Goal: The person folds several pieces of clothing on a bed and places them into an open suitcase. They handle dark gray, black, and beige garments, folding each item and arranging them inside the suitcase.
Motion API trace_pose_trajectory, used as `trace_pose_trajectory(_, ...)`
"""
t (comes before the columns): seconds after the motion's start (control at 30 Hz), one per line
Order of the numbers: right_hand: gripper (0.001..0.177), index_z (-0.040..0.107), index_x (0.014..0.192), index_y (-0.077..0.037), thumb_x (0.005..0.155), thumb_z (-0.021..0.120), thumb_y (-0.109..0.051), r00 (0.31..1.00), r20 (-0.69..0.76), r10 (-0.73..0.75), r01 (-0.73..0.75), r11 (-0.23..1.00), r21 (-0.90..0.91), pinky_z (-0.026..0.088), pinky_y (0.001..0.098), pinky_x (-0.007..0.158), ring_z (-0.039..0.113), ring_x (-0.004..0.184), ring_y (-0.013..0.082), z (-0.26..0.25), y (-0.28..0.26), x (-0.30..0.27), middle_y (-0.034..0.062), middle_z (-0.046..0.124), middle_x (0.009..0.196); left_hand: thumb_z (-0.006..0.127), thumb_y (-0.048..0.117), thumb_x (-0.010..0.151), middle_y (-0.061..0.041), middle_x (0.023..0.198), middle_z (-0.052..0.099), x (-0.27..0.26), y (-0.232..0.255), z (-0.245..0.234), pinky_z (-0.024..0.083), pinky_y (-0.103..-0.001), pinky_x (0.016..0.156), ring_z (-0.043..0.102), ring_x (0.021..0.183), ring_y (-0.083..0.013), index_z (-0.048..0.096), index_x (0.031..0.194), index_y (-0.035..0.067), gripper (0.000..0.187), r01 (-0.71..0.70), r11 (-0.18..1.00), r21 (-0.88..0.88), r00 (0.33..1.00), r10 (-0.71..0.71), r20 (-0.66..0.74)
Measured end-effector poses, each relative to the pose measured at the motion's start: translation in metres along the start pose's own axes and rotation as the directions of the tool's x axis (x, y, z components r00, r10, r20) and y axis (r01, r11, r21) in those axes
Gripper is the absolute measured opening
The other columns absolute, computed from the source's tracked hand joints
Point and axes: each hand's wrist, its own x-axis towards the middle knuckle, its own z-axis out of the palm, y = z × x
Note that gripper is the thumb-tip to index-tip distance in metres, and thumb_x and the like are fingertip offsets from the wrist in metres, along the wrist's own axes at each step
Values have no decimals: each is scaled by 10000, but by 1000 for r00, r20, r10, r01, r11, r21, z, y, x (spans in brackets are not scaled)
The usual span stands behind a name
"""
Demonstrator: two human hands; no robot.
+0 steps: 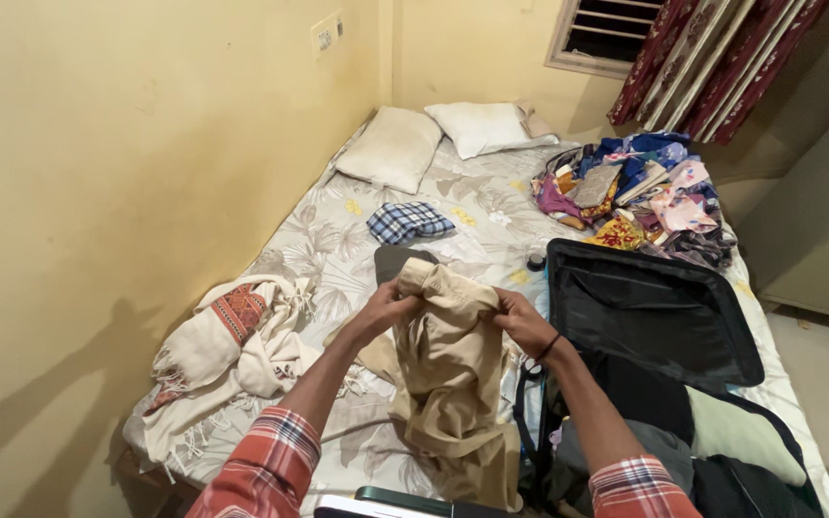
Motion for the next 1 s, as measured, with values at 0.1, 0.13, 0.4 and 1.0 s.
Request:
trace_pose_trajectory(0.1,382,678,1252,2,871,642,0,986,-168,12,-24,997,-70,526,317,909,646,984,157,-4,24,6,89,742,1104,659,164,946,-78,1209,736,-2,0,12,530,-359,986,677,1095,-194,651,1307,80,370,-46,993,108,998,50,-40)
trace_pose_trajectory(0.13,393,672,1265,11,874,653,-22,974,-228,-3,-35,986,-161,530,334,926,648,1007,188,-5,29,4,133,737,1115,654,160,949,-76,1186,747,-4,2,17,535,-364,968,688,1077,-193,654,1301,102,356,-55,977,205,995,72,-74)
trace_pose_trajectory(0.4,1164,182,1609,-71,747,896,-393,990,-23,-141,116,886,-449,358,410,1142,388,1457,341,4,-5,-4,242,397,1553,684,194,905,-137,1030,759,-15,43,75,548,-477,778,720,929,-368,648,1248,145,348,-193,668,719,954,300,-23)
trace_pose_trajectory(1.0,424,606,1055,-7,786,801,-272,942,-319,-107,-171,664,-728,531,454,761,675,947,430,0,6,-6,249,722,952,736,288,891,-163,1214,644,-29,42,110,514,-459,857,640,1075,-392,536,1238,120,435,-161,739,654,965,258,-54)
